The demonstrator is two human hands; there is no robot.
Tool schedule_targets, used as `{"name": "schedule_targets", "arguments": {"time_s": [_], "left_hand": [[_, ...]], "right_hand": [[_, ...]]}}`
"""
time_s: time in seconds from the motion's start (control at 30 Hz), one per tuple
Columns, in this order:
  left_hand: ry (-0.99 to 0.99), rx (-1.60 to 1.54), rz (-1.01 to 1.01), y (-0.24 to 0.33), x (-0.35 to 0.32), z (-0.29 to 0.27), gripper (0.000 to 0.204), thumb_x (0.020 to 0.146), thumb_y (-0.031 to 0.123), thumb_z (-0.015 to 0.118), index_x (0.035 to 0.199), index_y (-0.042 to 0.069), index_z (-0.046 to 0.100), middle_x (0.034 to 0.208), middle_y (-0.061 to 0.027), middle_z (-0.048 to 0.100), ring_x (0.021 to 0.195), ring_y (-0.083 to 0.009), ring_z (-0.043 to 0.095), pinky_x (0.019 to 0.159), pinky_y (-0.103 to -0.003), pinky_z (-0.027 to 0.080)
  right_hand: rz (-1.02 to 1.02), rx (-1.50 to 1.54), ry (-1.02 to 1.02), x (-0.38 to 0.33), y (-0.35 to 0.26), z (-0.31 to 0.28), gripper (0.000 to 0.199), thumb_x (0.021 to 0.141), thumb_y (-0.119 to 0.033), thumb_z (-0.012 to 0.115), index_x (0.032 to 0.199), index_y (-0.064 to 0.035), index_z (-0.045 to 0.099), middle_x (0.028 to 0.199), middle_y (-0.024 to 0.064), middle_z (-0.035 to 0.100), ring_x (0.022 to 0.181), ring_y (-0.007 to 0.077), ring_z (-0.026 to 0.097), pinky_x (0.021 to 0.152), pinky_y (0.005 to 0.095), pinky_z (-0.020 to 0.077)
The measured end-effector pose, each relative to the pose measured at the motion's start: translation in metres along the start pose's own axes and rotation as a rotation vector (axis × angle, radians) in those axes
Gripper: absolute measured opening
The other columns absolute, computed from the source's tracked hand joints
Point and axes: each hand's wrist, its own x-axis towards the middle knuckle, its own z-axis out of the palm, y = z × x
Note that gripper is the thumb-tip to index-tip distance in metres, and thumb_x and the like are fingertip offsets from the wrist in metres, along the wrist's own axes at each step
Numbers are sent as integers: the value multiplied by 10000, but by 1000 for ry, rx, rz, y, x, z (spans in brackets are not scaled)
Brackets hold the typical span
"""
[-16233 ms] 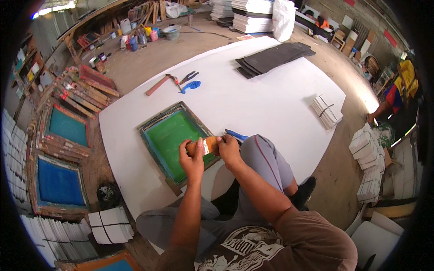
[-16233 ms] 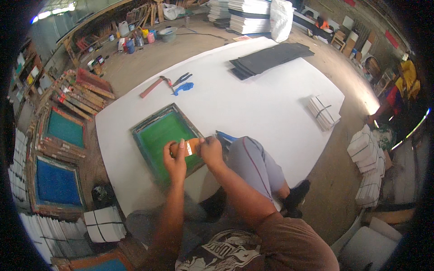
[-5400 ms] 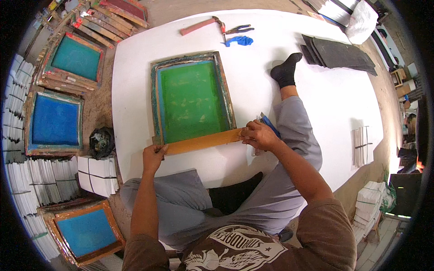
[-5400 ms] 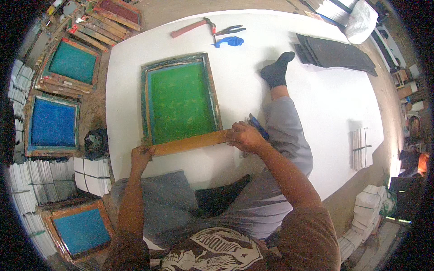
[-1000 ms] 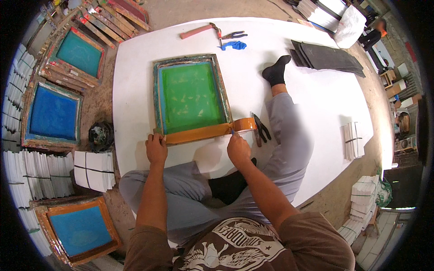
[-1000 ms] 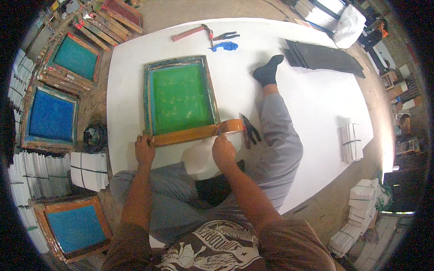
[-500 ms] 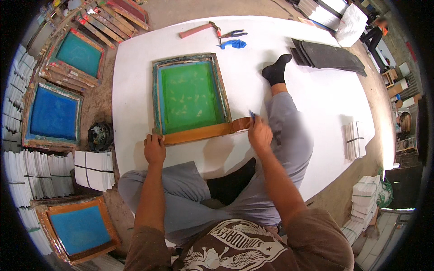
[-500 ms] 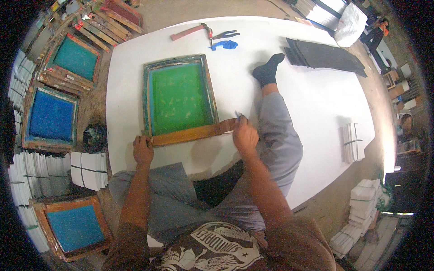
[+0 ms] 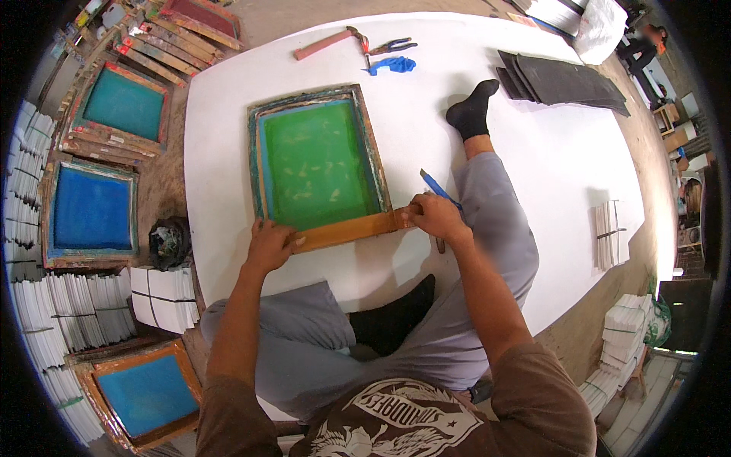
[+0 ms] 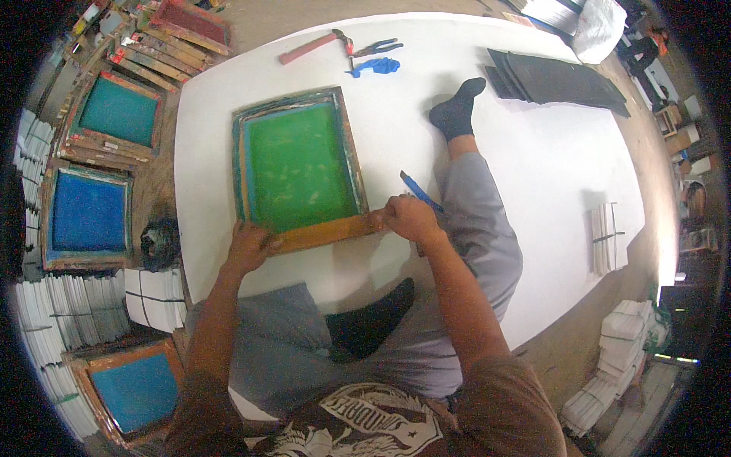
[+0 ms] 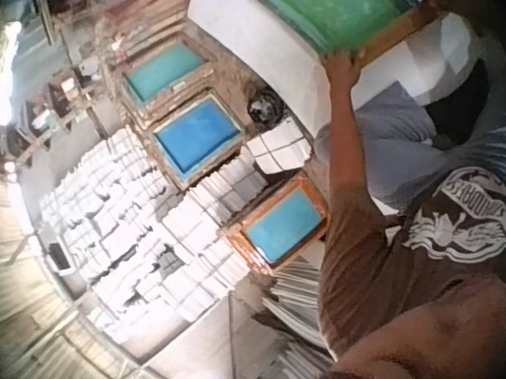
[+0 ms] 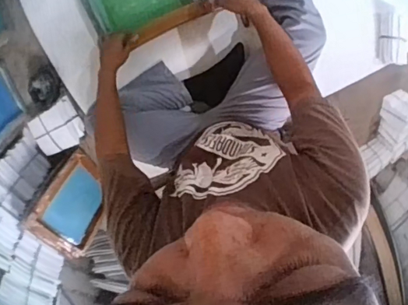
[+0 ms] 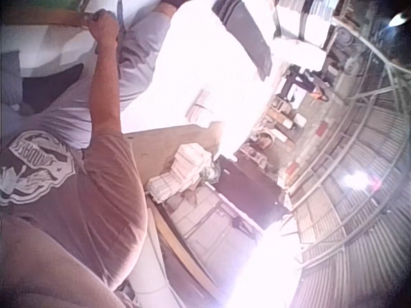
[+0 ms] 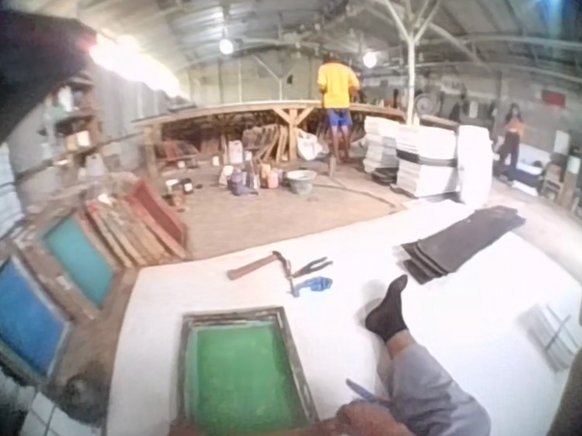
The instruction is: The person sits on the floor in a workshop and applies orange masking tape to the edges of a green screen printing frame. They tear strips of tape from a roll and press them along the wooden frame borders to seal the edges.
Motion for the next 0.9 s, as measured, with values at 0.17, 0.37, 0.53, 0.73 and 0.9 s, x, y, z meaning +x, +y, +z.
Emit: {"name": "schedule_targets", "arguments": {"time_s": [0.17, 0.37, 0.53, 0.73, 0.9], "left_hand": [[-29, -125, -40, -15, 7, 12, 372, 939, 455, 682, 997, 92, 731, 949, -94, 702, 1074, -270, 597, 1193, -529, 184], [74, -350, -61, -27, 0, 21, 287, 903, 385, 741, 912, 101, 703, 803, -69, 662, 898, -241, 637, 1207, -504, 163], [101, -408, -62, -34, 1, 19, 254, 883, 339, 771, 901, 94, 707, 798, -69, 665, 861, -222, 641, 1216, -490, 177], [91, -392, -44, -28, -4, -1, 249, 866, 323, 787, 891, 85, 718, 760, -63, 671, 800, -223, 631, 1174, -460, 250], [97, -384, 5, -27, -7, -8, 261, 854, 334, 800, 886, 86, 723, 735, -65, 674, 781, -220, 635, 1076, -434, 300]], "right_hand": [[25, 94, -101, 2, 6, -8, 433, 823, -440, 759, 959, -29, 737, 942, 192, 731, 925, 388, 700, 822, 472, 539], [85, 244, 87, 15, 29, -39, 459, 804, -445, 791, 936, -12, 716, 903, 198, 715, 882, 395, 698, 790, 460, 537], [54, -55, 460, 66, 46, -30, 368, 830, -316, 789, 1063, -43, 705, 1070, 158, 702, 917, 391, 695, 752, 490, 544], [59, -143, 523, 61, 30, 4, 462, 833, -318, 786, 1228, -119, 651, 1213, 110, 674, 969, 390, 687, 810, 483, 559], [-388, -152, 205, 41, -49, 33, 448, 784, -388, 814, 1133, -129, 706, 1221, 100, 655, 1029, 352, 644, 915, 452, 526]]}}
